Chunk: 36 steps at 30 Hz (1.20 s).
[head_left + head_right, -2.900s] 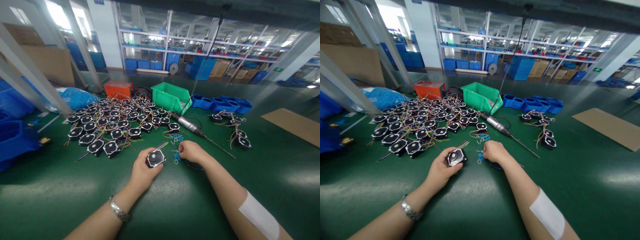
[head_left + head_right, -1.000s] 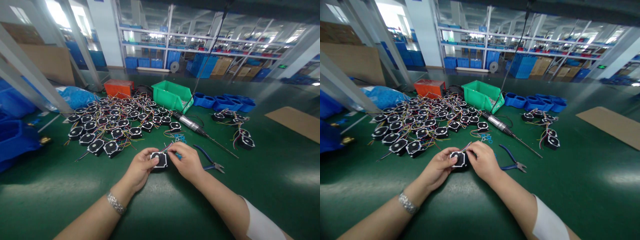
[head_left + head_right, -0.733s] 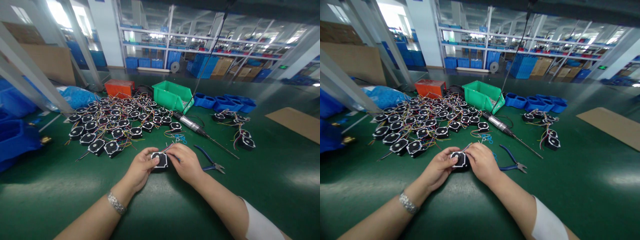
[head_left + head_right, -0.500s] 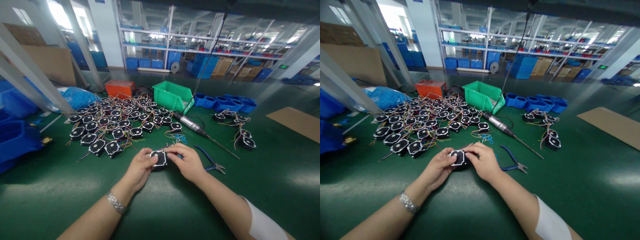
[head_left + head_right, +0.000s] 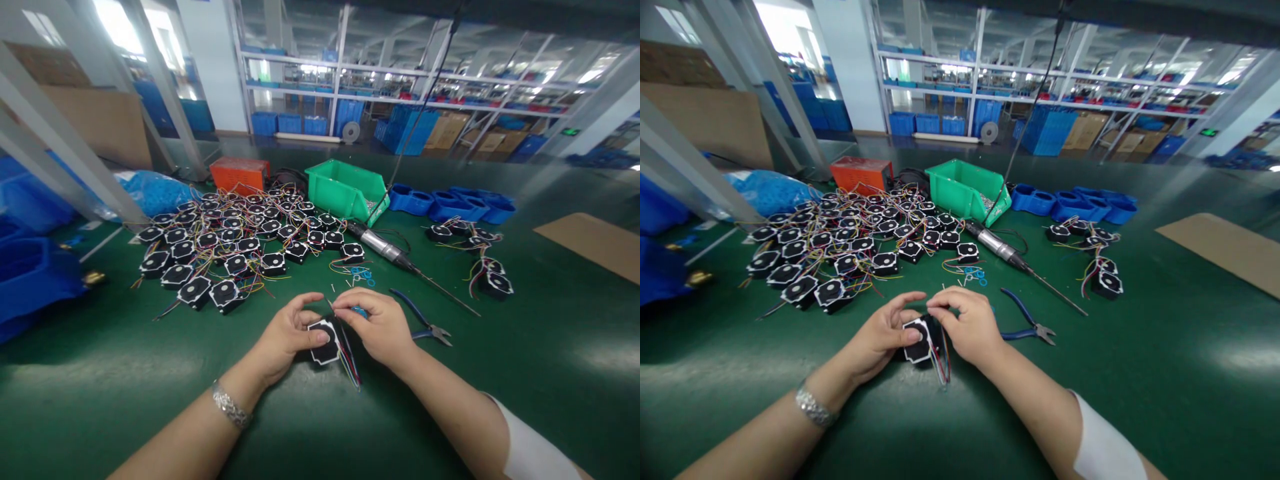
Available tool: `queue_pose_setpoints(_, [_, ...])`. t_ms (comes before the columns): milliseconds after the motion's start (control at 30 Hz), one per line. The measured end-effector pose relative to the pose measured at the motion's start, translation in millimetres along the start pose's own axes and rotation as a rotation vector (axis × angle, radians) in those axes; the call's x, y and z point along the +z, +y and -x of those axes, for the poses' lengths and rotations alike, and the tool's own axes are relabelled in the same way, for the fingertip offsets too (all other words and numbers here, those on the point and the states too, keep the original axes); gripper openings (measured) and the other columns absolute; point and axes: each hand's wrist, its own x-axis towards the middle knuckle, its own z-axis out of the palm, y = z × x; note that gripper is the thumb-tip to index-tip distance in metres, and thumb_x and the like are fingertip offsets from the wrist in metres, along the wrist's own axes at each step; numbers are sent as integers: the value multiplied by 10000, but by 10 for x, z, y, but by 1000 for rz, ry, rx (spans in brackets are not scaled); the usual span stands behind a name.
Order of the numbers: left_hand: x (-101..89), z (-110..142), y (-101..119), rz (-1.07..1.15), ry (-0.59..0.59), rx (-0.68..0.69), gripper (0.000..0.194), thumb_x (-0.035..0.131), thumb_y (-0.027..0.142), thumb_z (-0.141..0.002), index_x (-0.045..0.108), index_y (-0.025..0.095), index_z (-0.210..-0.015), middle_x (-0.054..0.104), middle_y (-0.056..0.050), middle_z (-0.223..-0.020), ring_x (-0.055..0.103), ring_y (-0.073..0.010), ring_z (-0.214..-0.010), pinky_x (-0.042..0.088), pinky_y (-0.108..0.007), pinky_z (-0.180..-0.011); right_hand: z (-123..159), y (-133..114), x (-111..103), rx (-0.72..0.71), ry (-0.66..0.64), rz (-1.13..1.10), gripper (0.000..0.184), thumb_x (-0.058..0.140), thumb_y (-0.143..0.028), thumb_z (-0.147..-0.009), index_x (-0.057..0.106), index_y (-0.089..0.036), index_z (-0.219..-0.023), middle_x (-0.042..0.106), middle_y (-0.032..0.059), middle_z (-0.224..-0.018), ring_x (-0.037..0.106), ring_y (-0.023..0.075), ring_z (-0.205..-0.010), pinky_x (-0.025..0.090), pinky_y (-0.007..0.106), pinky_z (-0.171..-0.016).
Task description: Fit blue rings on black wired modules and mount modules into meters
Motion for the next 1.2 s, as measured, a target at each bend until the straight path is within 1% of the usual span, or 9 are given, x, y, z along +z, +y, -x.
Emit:
queue_pose_setpoints(167, [-13,-1,-13,-30,3,-3,605,714,131,-534,412,152,-1058,586,10,-654,544,-109,-587,399,-227,-566,14,-7,18,-88,-9,76,60,573,-102,-692,611,-148,-687,595,-26,-710,551,40,-668,435,132,-639])
queue_pose_setpoints(333, [-16,-13,-16,-28,-2,8,599,704,111,-548,398,141,-1061,595,6,-657,544,-101,-581,402,-219,-561,33,27,56,-291,19,212,58,543,-103,-722,594,-125,-706,590,-5,-724,542,57,-694,434,154,-656])
queue_pose_setpoints(433, [-18,-16,-22,2,4,3,548,704,111,-550,408,145,-1010,602,4,-653,551,-103,-576,405,-216,-554,42,44,66,-348,-33,217,101,497,-102,-755,594,-126,-742,588,3,-753,538,61,-734,436,164,-691])
queue_pose_setpoints(567, [-35,-14,-26,87,45,10,408,708,130,-548,439,153,-853,594,19,-611,547,-95,-540,401,-198,-524,26,71,48,-268,-144,188,173,446,-96,-781,602,-155,-827,582,-2,-836,531,53,-794,440,159,-729])
queue_pose_setpoints(733, [-117,-52,21,221,183,45,189,659,182,-619,494,131,-699,561,28,-588,521,-74,-521,407,-183,-500,-44,242,-35,-18,75,264,161,463,-124,-765,592,-155,-856,577,11,-842,532,75,-791,444,192,-742])
queue_pose_setpoints(800, [-158,-78,52,290,264,48,139,625,203,-655,525,125,-712,583,6,-642,548,-96,-574,432,-206,-533,-70,352,-61,80,95,352,158,480,-128,-748,588,-151,-862,571,21,-853,529,93,-783,447,221,-745])
queue_pose_setpoints(933, [-191,-107,87,358,356,48,97,587,196,-678,557,130,-743,606,-16,-698,570,-122,-621,445,-231,-550,-85,523,-16,92,-81,554,258,497,-167,-748,554,-137,-998,529,51,-1024,483,145,-953,401,290,-871])
queue_pose_setpoints(1067, [-157,-101,82,330,318,81,106,597,168,-653,574,139,-752,598,5,-681,555,-101,-598,437,-217,-560,-75,586,112,-9,-290,685,412,477,-201,-774,442,-136,-1180,392,62,-1223,355,189,-1129,281,366,-989])
queue_pose_setpoints(1200, [-127,-85,86,267,285,72,189,611,138,-598,589,135,-786,601,1,-687,549,-105,-597,435,-227,-581,-74,569,154,-67,-395,734,283,406,-164,-811,544,-142,-1057,458,55,-1145,399,161,-1061,303,315,-957])
